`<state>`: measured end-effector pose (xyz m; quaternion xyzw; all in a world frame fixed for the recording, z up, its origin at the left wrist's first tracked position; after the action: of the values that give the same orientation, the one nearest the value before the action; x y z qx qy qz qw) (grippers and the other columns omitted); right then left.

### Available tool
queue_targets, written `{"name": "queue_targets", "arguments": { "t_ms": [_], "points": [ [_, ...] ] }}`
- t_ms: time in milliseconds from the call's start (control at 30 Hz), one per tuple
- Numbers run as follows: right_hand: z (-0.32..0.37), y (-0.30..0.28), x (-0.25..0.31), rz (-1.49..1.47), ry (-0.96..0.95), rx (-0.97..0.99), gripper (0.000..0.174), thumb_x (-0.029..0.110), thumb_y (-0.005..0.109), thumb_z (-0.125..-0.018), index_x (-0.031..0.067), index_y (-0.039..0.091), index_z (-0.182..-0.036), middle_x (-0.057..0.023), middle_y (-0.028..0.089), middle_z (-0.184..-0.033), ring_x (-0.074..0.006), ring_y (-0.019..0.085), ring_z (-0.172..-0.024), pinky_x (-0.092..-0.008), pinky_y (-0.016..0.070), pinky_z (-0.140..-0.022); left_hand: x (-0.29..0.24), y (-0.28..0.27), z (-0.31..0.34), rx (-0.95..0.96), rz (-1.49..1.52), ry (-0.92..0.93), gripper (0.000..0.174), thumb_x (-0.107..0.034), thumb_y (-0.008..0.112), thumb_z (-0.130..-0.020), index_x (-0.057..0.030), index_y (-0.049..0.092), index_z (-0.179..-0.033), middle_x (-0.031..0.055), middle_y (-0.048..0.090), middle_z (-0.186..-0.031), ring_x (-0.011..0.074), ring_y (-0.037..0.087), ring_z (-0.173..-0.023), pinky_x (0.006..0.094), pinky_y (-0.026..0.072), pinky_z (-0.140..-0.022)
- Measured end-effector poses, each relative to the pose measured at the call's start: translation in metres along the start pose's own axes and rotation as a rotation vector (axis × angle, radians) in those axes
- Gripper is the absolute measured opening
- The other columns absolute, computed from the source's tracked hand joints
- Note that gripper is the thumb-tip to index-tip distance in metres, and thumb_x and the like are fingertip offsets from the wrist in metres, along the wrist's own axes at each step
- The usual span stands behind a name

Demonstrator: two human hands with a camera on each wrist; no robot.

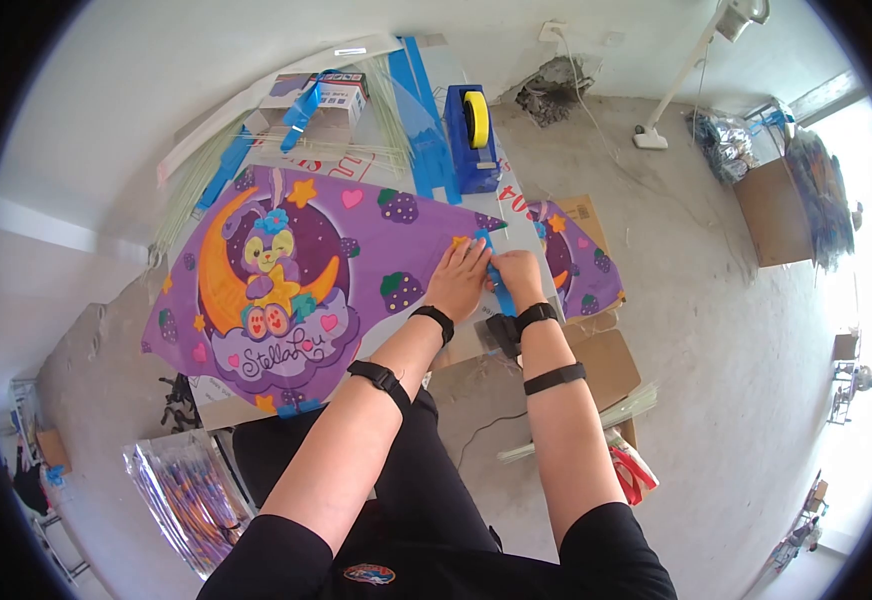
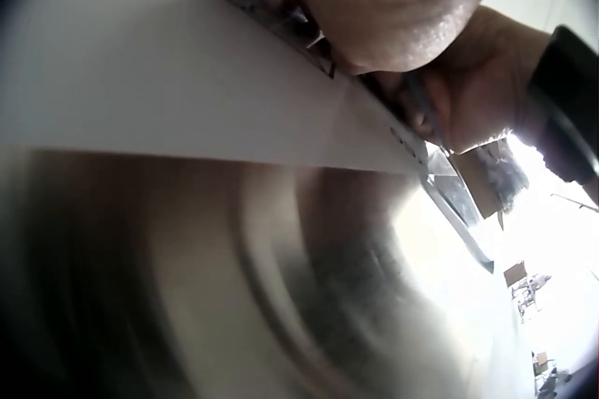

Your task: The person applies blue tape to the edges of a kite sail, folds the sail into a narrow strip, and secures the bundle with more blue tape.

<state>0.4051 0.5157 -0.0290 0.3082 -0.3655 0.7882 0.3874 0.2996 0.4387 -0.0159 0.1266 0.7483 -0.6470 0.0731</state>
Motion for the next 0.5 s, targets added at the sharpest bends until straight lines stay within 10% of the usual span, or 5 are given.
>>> {"name": "queue_targets", "arguments": {
  "t_ms": [367,500],
  "points": [
    [0.006,-0.029,0.004,0.337,-0.07,-0.077,0.032,0.029,0.065,-0.083,-0.0019,0.062,-0.078,-0.0091,0.063,-0.067,-0.0182,0.063,-0.057,-0.0292,0.0472,-0.05,0.004,0.003,-0.002,0.049,0.036,-0.02,0.044,-0.022,0.046,-0.091,-0.0083,0.045,-0.133,0.0074,0.039,-0.144,0.0259,0.033,-0.133,0.0412,0.0267,-0.11],
    [0.011,-0.056,0.065,0.615,-0.481,-0.283,0.026,0.03,0.062,-0.081,0.0044,0.066,-0.083,-0.0139,0.067,-0.075,-0.0283,0.066,-0.074,-0.0381,0.0505,-0.067,0.0,0.0,-0.003,0.082,0.002,-0.017,0.045,-0.022,0.046,-0.092,-0.0085,0.044,-0.134,0.0072,0.038,-0.144,0.0266,0.033,-0.133,0.0413,0.0267,-0.11]
  ]
}}
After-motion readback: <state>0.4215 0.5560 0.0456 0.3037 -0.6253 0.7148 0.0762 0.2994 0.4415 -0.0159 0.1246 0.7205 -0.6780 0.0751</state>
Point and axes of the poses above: each hand's wrist, its own z-axis away from the middle knuckle, its own y-axis out of the palm, x = y × z, the point moved 5 cm from there along -z, towards the middle knuckle
